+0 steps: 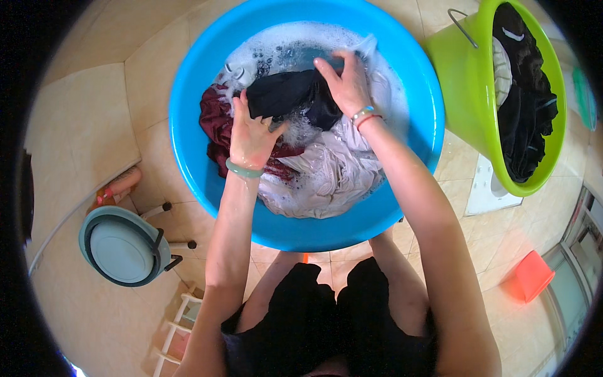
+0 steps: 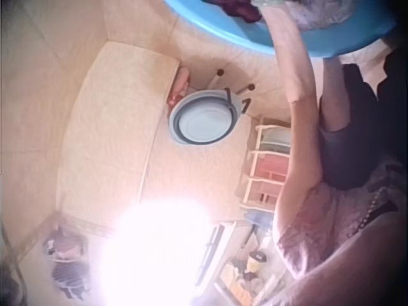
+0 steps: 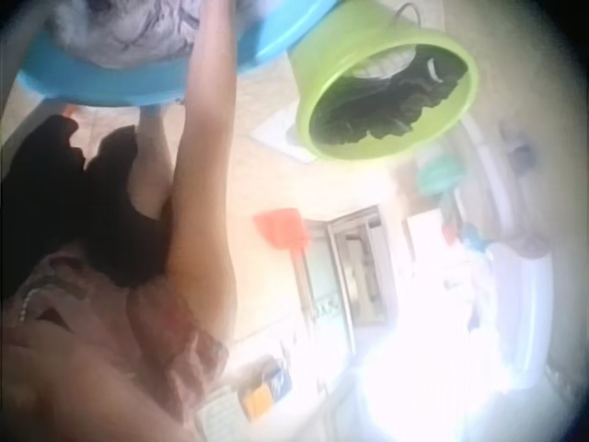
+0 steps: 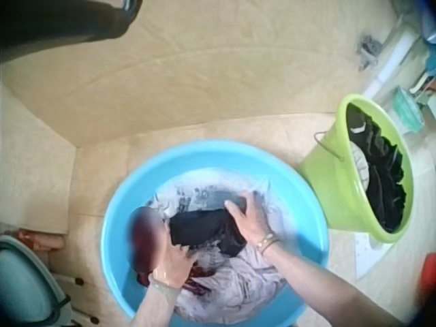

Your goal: The person hand-washes various garments in a blue basin filled with soapy water. They scrub and rinse a dark garment, a light-colored shirt, and a maroon item, then transfer the washed clothes into a green bucket.

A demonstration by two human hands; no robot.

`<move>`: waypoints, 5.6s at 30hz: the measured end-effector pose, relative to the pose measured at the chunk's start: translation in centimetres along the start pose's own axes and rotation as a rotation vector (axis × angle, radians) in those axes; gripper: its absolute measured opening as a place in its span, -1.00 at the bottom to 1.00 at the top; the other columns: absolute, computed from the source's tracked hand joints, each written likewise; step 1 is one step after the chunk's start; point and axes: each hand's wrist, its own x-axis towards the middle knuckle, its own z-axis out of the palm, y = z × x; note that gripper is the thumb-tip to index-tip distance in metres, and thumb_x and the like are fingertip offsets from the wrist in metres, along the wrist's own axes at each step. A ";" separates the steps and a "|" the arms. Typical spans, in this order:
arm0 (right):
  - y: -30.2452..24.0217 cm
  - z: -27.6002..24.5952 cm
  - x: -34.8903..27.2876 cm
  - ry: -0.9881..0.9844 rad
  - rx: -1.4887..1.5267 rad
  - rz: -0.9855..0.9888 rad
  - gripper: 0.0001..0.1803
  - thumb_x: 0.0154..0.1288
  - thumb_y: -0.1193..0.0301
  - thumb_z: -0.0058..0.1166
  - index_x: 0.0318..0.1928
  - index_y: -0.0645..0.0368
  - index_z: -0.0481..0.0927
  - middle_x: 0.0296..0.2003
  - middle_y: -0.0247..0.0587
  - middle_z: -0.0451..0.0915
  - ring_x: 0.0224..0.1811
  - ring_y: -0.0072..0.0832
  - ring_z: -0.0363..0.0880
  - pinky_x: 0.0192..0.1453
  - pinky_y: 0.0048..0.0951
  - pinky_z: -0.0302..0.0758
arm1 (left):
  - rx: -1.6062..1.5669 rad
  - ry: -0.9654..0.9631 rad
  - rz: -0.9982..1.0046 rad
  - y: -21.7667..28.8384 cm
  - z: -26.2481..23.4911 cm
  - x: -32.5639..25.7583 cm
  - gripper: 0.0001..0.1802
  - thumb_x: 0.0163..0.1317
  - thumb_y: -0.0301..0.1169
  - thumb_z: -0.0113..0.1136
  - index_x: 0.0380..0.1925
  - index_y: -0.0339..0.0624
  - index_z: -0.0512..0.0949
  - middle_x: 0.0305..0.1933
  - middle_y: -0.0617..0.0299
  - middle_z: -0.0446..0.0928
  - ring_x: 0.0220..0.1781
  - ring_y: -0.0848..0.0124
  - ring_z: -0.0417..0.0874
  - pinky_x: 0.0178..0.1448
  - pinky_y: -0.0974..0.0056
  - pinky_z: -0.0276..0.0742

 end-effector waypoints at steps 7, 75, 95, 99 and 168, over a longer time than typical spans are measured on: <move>0.9 0.9 -4.7 -0.217 -0.471 -0.478 -0.38 0.03 0.54 0.19 0.19 -0.07 0.47 0.13 0.05 0.38 0.10 0.06 0.39 0.25 -0.05 0.35 | 0.078 -0.163 0.069 -1.6 -1.0 0.8 -0.42 0.47 -0.03 -0.15 0.43 0.42 0.00 0.40 0.20 0.19 0.41 0.15 0.20 0.42 -0.27 0.04; -13.7 2.3 -10.0 -0.125 0.112 -0.797 -0.78 -0.01 0.38 0.34 -0.52 0.10 0.50 -0.42 -0.31 0.44 -0.50 -0.38 0.53 -0.51 -0.45 0.46 | -0.492 -0.209 -0.162 0.6 1.2 -3.0 -0.54 0.40 0.01 -0.08 -0.16 -0.20 0.50 -0.31 0.21 0.55 -0.32 0.37 0.56 -0.23 0.23 0.53; 1.5 0.5 -5.4 -0.391 -0.604 -0.544 -0.52 0.16 0.50 0.12 0.14 -0.02 0.46 0.10 -0.12 0.42 0.07 -0.08 0.42 0.15 -0.12 0.45 | 0.081 0.025 0.029 -0.6 -1.2 0.2 -0.49 0.51 -0.29 -0.19 0.42 0.30 0.09 0.11 0.32 0.37 -0.07 0.40 0.43 0.41 -0.28 0.16; -0.5 1.5 -4.3 -0.183 -0.165 -0.290 -0.60 0.06 0.56 0.18 -0.03 0.02 0.57 -0.01 -0.12 0.50 0.03 -0.10 0.47 0.13 -0.17 0.43 | 0.005 -0.030 -0.030 -1.1 -1.4 0.9 -0.51 0.50 -0.25 -0.19 0.40 0.27 0.12 0.25 0.29 0.34 0.18 0.33 0.41 0.44 -0.24 0.15; -16.1 1.5 -10.4 -0.086 0.046 -0.889 -0.77 -0.14 0.21 0.36 -0.50 -0.07 0.56 -0.28 -0.49 0.45 -0.35 -0.45 0.40 -0.47 -0.50 0.44 | -0.261 -0.210 -0.158 1.0 2.7 -3.6 -0.57 0.23 0.15 0.16 -0.31 0.02 0.49 -0.34 0.33 0.53 -0.34 0.47 0.54 -0.29 0.39 0.47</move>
